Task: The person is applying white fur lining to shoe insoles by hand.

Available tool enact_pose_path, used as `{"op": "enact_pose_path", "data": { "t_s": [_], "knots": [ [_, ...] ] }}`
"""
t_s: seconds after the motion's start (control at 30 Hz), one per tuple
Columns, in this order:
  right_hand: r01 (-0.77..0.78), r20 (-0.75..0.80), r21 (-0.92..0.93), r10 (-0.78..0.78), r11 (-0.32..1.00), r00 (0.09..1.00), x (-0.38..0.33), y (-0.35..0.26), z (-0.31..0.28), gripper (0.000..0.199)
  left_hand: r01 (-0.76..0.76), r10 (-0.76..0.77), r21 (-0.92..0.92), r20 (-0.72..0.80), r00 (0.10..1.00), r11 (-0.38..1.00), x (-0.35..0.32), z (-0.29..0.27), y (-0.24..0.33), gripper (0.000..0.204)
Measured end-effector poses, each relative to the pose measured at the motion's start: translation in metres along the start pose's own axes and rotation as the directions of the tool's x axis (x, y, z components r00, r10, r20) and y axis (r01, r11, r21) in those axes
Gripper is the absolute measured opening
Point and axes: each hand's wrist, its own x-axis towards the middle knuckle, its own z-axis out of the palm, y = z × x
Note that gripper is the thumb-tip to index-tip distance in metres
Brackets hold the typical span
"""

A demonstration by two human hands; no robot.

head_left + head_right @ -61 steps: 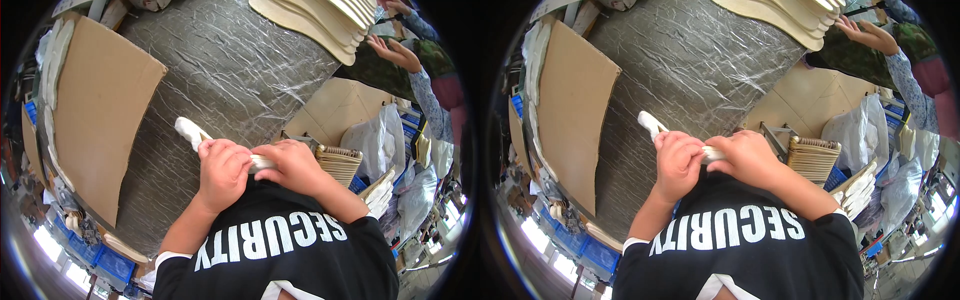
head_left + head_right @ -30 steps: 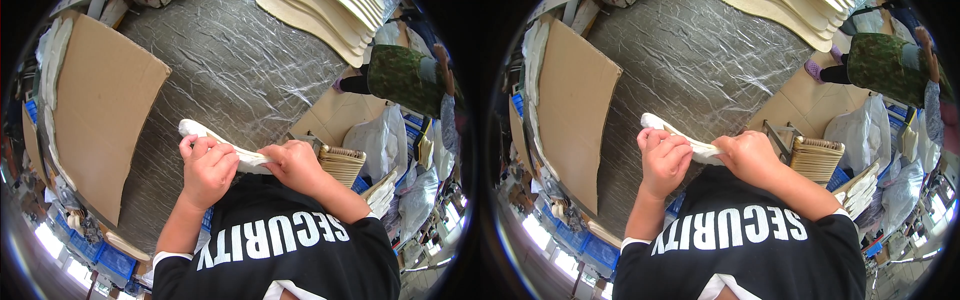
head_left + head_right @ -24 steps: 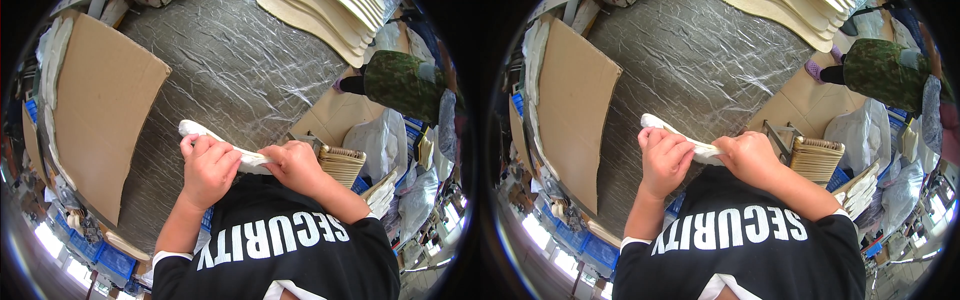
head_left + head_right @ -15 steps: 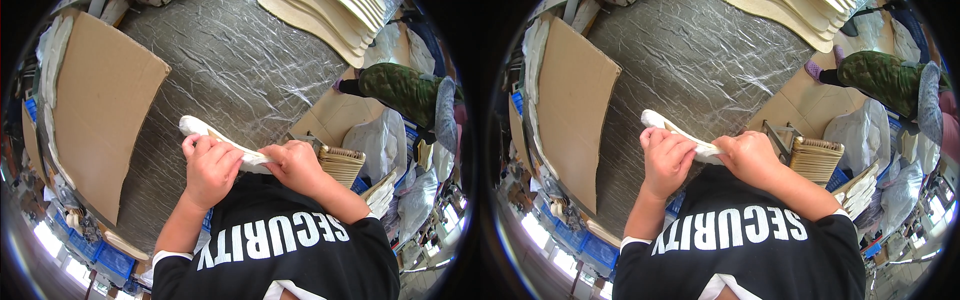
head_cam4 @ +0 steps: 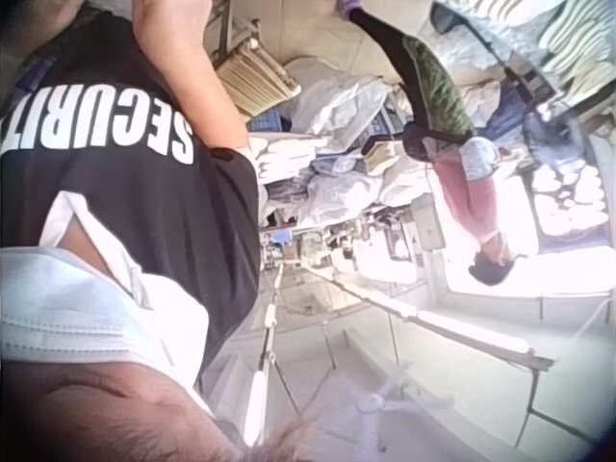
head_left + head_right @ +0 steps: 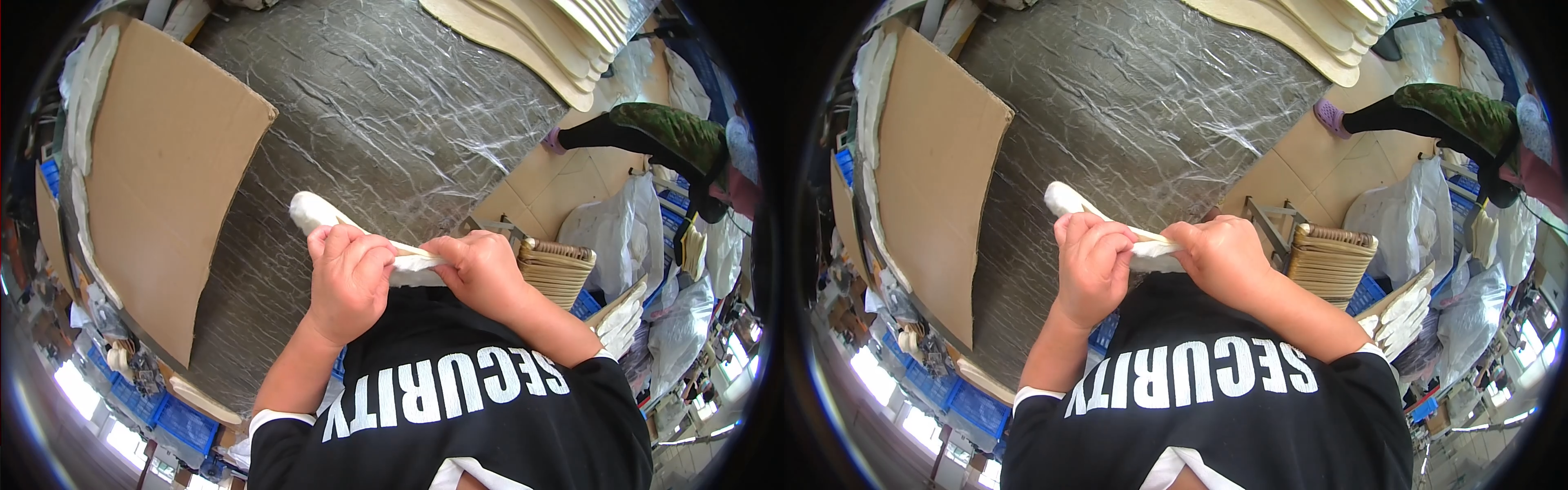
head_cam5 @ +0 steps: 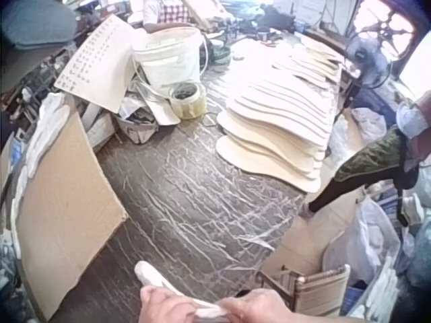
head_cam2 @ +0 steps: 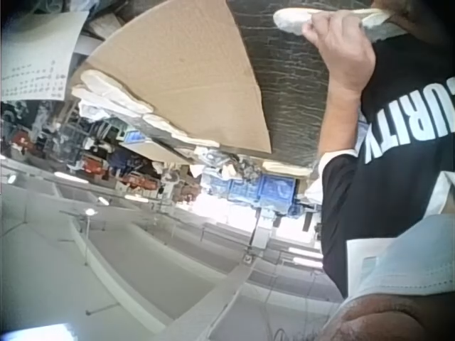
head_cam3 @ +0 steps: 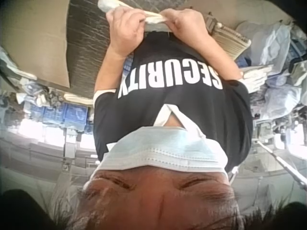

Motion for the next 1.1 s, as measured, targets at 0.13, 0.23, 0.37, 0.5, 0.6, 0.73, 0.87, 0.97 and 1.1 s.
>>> {"op": "enact_pose_path", "data": {
  "t_s": [0.13, 0.23, 0.37, 0.5, 0.6, 0.73, 0.87, 0.97, 1.1],
  "knots": [
    [0.044, 0.016, 0.030, -0.044, 0.999, 0.999, -0.001, 0.003, -0.003, 0.027, 0.073, -0.077, -0.071, -0.052, 0.996, 0.995, 0.000, 0.003, 0.003, 0.017],
    [0.088, 0.016, 0.050, -0.089, 0.995, 0.996, 0.000, 0.004, -0.006, 0.018, 0.091, -0.093, -0.028, -0.099, 0.991, 0.995, 0.005, 0.000, 0.010, 0.017],
    [0.106, 0.034, 0.059, -0.109, 0.993, 0.994, 0.004, 0.005, -0.013, 0.017, 0.037, -0.036, 0.018, -0.056, 0.998, 0.999, 0.006, -0.001, 0.008, 0.016],
    [0.156, 0.010, -0.028, -0.156, 0.987, 0.988, 0.014, -0.003, -0.015, 0.014, 0.034, -0.034, 0.012, -0.040, 0.999, 0.999, 0.005, 0.004, 0.010, 0.017],
    [0.210, -0.009, -0.028, -0.210, 0.977, 0.978, 0.021, -0.006, -0.009, 0.011, 0.023, -0.022, 0.016, -0.050, 0.998, 1.000, 0.004, 0.008, 0.012, 0.020],
    [0.205, 0.059, -0.045, -0.202, 0.978, 0.978, 0.021, 0.002, -0.005, 0.014, 0.075, -0.082, -0.090, -0.078, 0.994, 0.993, 0.007, -0.005, 0.007, 0.027],
    [0.231, 0.000, -0.061, -0.231, 0.971, 0.973, 0.020, 0.006, -0.003, 0.013, 0.106, -0.104, -0.004, -0.212, 0.972, 0.994, -0.008, -0.019, -0.017, 0.023],
    [0.223, 0.028, -0.077, -0.221, 0.972, 0.975, 0.019, 0.006, -0.001, 0.012, 0.043, -0.038, 0.029, -0.144, 0.989, 0.999, -0.004, -0.020, -0.012, 0.020],
    [0.214, 0.037, -0.097, -0.211, 0.972, 0.977, 0.019, 0.004, 0.001, 0.012, 0.050, -0.038, 0.215, -0.058, 0.998, 0.975, 0.002, -0.020, -0.002, 0.016]
  ]
}}
